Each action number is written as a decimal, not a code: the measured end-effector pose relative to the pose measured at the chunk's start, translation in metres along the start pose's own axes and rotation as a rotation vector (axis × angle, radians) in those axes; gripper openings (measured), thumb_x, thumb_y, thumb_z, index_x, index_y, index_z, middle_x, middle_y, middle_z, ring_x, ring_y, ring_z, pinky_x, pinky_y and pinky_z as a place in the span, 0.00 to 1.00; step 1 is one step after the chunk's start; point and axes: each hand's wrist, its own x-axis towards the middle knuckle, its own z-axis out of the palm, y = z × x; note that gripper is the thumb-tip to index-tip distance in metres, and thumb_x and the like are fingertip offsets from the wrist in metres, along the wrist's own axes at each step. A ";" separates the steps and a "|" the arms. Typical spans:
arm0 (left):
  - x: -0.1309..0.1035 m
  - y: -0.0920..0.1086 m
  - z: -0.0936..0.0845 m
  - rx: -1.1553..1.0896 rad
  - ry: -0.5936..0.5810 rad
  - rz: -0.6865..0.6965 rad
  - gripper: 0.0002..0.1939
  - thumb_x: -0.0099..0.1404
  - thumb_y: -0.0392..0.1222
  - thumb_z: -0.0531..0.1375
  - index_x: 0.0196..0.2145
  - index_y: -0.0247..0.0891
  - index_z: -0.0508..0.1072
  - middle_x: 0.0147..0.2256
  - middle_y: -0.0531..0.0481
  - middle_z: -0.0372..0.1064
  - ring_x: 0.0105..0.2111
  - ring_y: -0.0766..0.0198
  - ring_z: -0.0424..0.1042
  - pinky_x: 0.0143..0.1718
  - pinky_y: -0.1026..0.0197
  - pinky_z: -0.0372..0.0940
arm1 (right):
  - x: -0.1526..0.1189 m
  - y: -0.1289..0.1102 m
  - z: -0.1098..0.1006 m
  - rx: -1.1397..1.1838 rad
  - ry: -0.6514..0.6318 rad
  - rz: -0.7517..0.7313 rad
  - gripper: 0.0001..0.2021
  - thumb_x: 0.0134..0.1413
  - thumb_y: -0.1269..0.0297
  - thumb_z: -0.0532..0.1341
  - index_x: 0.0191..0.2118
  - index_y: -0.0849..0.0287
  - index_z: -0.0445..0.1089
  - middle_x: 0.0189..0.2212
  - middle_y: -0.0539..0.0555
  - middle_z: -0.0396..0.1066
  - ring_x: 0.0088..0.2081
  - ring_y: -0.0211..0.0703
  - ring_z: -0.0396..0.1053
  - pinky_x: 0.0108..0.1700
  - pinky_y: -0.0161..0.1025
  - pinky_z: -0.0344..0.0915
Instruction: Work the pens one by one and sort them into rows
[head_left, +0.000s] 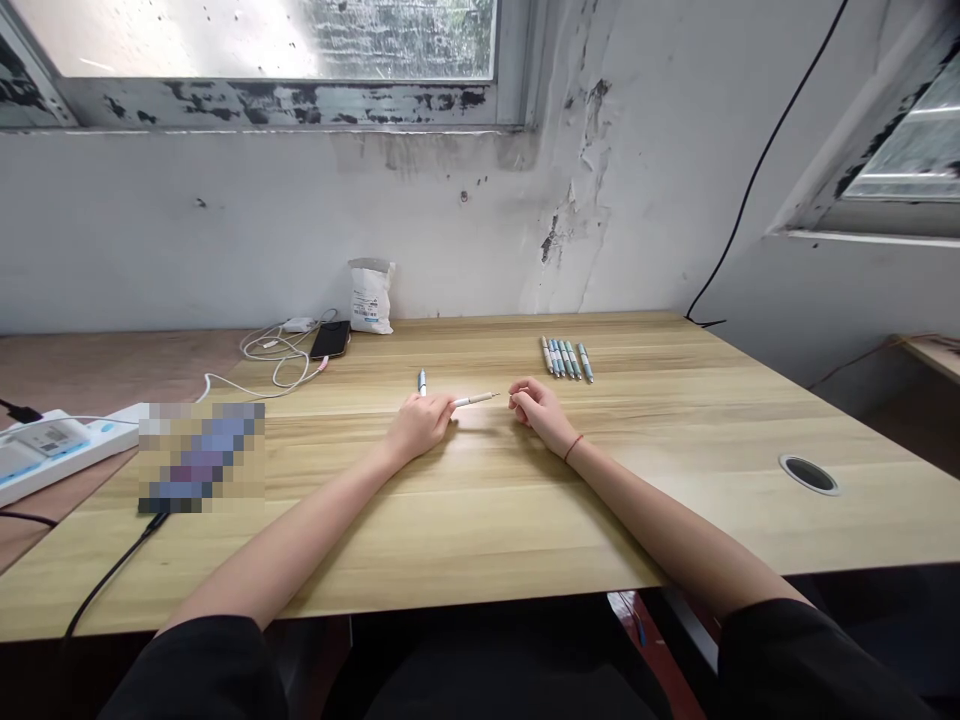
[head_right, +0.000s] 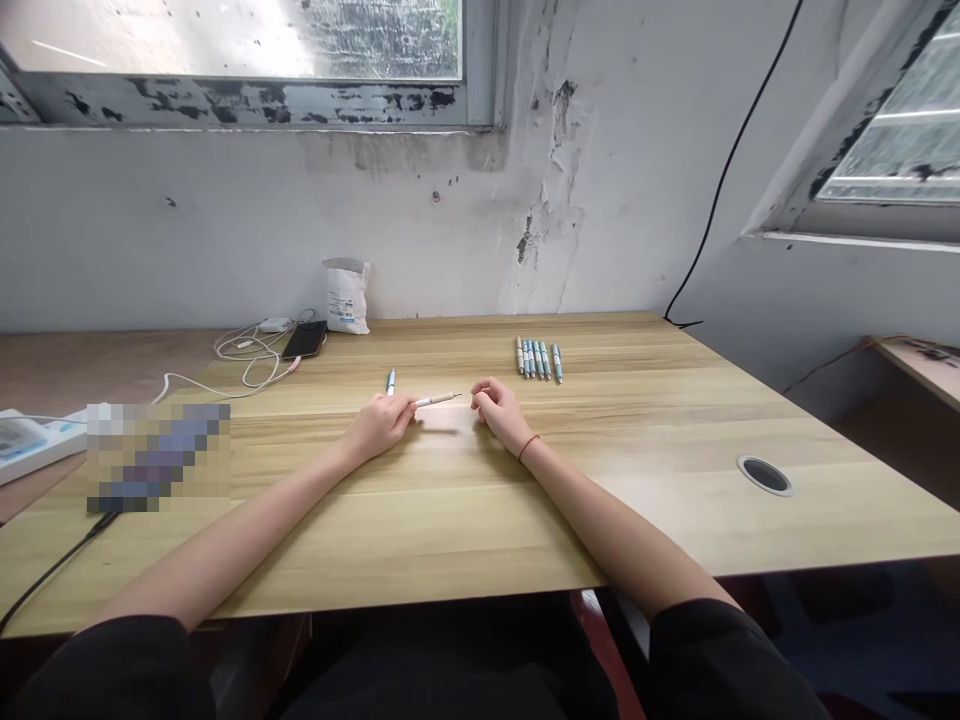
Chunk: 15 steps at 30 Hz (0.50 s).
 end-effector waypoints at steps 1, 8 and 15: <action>0.000 0.000 0.000 0.001 0.000 0.001 0.12 0.69 0.40 0.45 0.40 0.39 0.67 0.35 0.50 0.73 0.35 0.62 0.71 0.36 0.59 0.56 | 0.000 -0.001 0.000 -0.003 -0.006 0.004 0.06 0.45 0.64 0.55 0.32 0.58 0.63 0.22 0.47 0.65 0.18 0.30 0.56 0.20 0.30 0.52; 0.000 -0.001 0.002 0.004 0.020 0.003 0.11 0.69 0.39 0.46 0.40 0.39 0.68 0.35 0.49 0.73 0.35 0.62 0.71 0.36 0.59 0.56 | 0.000 -0.003 0.002 -0.031 -0.013 0.037 0.10 0.45 0.62 0.56 0.35 0.60 0.63 0.28 0.51 0.69 0.19 0.30 0.59 0.19 0.30 0.53; 0.000 -0.001 0.003 0.007 0.061 -0.004 0.11 0.69 0.40 0.47 0.40 0.38 0.68 0.36 0.48 0.72 0.36 0.61 0.71 0.37 0.59 0.58 | 0.000 -0.003 0.002 -0.030 -0.013 0.046 0.10 0.45 0.61 0.56 0.35 0.60 0.63 0.29 0.51 0.69 0.19 0.30 0.59 0.19 0.29 0.54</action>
